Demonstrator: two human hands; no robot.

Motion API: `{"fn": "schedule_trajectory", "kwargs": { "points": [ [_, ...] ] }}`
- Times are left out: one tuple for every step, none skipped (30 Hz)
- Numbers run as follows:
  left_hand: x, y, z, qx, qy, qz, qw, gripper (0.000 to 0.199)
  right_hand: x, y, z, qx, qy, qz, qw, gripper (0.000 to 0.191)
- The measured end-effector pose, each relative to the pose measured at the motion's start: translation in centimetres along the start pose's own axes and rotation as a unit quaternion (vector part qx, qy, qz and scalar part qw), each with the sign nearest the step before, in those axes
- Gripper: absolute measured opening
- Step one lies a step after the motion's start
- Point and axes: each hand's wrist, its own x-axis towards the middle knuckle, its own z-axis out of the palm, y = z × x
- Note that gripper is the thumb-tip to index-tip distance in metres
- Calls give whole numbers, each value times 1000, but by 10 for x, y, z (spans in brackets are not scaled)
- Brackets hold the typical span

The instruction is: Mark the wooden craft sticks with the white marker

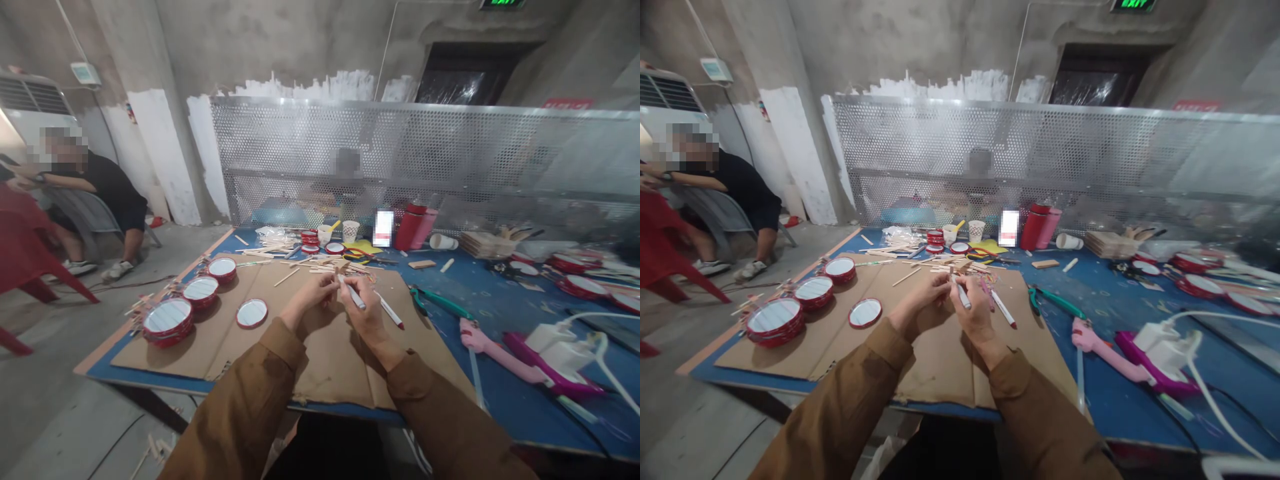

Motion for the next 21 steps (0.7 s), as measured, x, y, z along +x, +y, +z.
{"fn": "schedule_trajectory", "kwargs": {
  "points": [
    [0,-1,0,0,1,0,1000,34,0,-1,0,2,-1,-4,1000,16],
    [1,-1,0,-1,3,2,1000,34,0,-2,0,4,-2,-8,1000,16],
    [1,-2,0,-1,5,4,1000,33,0,-2,1,6,-4,-12,1000,17],
    [1,-1,1,-2,6,5,1000,33,0,-2,1,8,-7,-14,1000,18],
    [1,-1,1,-3,6,6,1000,33,0,-2,1,10,-9,-14,1000,19],
    [1,0,1,-4,6,7,1000,34,0,-1,1,10,-11,-11,1000,20],
    [0,2,1,-5,3,6,1000,35,0,0,1,9,-11,-7,1000,20],
    [-1,3,1,-6,1,5,1000,37,0,1,0,6,-8,-2,1000,21],
    [-1,5,1,-6,-4,1,1000,39,0,3,0,2,-2,5,1000,21],
    [-2,6,0,-5,-6,-1,1000,41,-1,4,0,-1,6,12,1000,21],
    [-2,7,0,-3,-9,-4,1000,42,-1,5,-1,-3,12,17,1000,21],
    [-2,7,0,-1,-12,-5,1000,42,-1,6,-1,-1,16,21,1000,21],
    [-2,6,0,2,-13,-5,1000,41,-1,6,-1,2,18,22,1000,21],
    [-2,5,0,4,-13,-2,1000,39,-1,5,-1,5,17,22,1000,20],
    [-2,4,0,4,-11,1,1000,37,-1,5,0,8,14,20,1000,20],
    [-1,2,0,4,-9,4,1000,35,-1,3,0,11,10,18,1000,19],
    [0,1,0,4,-7,5,1000,34,0,2,1,14,6,15,1000,18],
    [1,-1,0,3,-6,5,1000,33,0,1,2,17,3,11,1000,18],
    [1,-2,-1,3,-5,4,1000,32,0,0,2,20,0,8,1000,17],
    [2,-4,-1,3,-5,2,1000,32,0,-1,2,23,-2,5,1000,17],
    [2,-4,-1,3,-5,0,1000,31,0,-1,2,24,-3,3,1000,17]
  ]
}}
